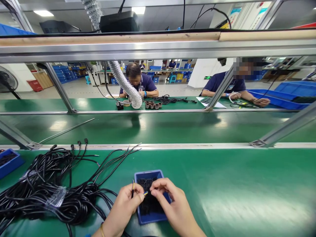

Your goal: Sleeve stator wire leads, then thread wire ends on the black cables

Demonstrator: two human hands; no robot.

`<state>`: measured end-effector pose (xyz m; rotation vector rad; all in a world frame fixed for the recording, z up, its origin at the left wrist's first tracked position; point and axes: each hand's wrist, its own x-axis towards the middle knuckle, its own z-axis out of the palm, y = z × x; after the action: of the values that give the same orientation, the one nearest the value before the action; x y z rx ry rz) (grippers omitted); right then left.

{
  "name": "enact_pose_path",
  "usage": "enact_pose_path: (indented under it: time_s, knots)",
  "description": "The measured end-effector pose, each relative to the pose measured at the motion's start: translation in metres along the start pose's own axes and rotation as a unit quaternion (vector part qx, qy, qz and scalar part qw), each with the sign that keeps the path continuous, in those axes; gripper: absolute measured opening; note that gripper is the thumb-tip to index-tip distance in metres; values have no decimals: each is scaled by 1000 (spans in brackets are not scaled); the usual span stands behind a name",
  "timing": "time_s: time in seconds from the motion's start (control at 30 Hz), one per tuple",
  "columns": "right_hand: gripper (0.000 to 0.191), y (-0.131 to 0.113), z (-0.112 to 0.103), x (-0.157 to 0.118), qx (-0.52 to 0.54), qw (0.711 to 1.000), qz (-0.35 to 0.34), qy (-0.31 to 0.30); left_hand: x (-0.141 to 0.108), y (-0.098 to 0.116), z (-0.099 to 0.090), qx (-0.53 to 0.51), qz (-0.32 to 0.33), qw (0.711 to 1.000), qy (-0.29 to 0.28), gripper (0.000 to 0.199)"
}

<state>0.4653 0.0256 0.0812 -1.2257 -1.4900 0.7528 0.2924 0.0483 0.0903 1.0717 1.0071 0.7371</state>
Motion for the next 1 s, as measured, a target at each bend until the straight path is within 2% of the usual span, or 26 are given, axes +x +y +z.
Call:
enact_pose_path:
  time_s: [0.23, 0.4, 0.73, 0.87, 1.0]
  knots:
    - [9, -5, -3, 3, -10, 1000, -16, -15, 0, 0, -1, -4, -3, 1000, -9, 28]
    - [10, -4, -4, 3, -21, 998, -51, -19, -1, 1, -1, -3, -1, 1000, -12, 27]
    - [7, -2, -7, 3, -16, 998, -57, -39, -1, 2, -2, 16, -2, 999, -30, 26]
    - [6, -2, -8, 3, -25, 996, -61, -58, -2, 3, -4, 10, -3, 999, -34, 32]
    - [15, 1, -6, 2, -67, 990, -104, -61, -1, -2, -4, 14, 22, 999, -36, 42]
